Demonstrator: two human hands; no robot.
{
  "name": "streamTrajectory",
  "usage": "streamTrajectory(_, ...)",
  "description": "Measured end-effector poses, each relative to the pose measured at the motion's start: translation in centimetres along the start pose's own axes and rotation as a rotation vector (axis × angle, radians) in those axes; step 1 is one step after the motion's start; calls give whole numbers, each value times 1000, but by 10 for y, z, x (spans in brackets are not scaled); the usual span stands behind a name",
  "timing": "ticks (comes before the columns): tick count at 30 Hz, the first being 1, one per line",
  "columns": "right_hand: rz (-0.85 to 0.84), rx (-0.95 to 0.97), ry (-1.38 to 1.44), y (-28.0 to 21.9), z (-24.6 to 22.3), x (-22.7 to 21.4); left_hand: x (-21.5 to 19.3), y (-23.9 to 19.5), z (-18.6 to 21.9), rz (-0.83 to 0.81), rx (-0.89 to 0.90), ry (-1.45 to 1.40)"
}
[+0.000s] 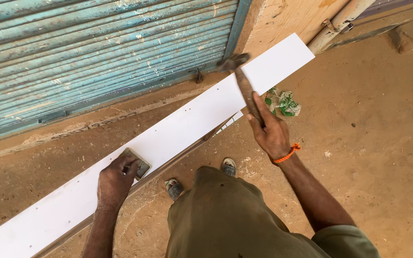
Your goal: The person hammers nails into a long white board using a hammer. They repeatedly pick up nails from a small box and drive them into the board while standing on a dirt floor.
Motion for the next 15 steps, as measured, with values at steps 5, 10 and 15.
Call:
streamTrajectory(5,-19,-33,-7,6,8,23,28,-5,21,-45,-272,-546)
streamTrajectory(10,-401,375,-163,1,31,33,74,8,77,-116,-287,-901)
streamTrajectory(15,81,-23,-35,-7,9,14,119,28,88,-95,-326,-1148)
Point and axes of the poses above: each hand's wrist, its own y-axis towards the middle knuckle, its own x-axis out of the palm, z = x × y, the point moved 7 cm from there along y, towards the middle knuckle, and after that the axes turned 2 degrees about z, right-handed, at the moved point
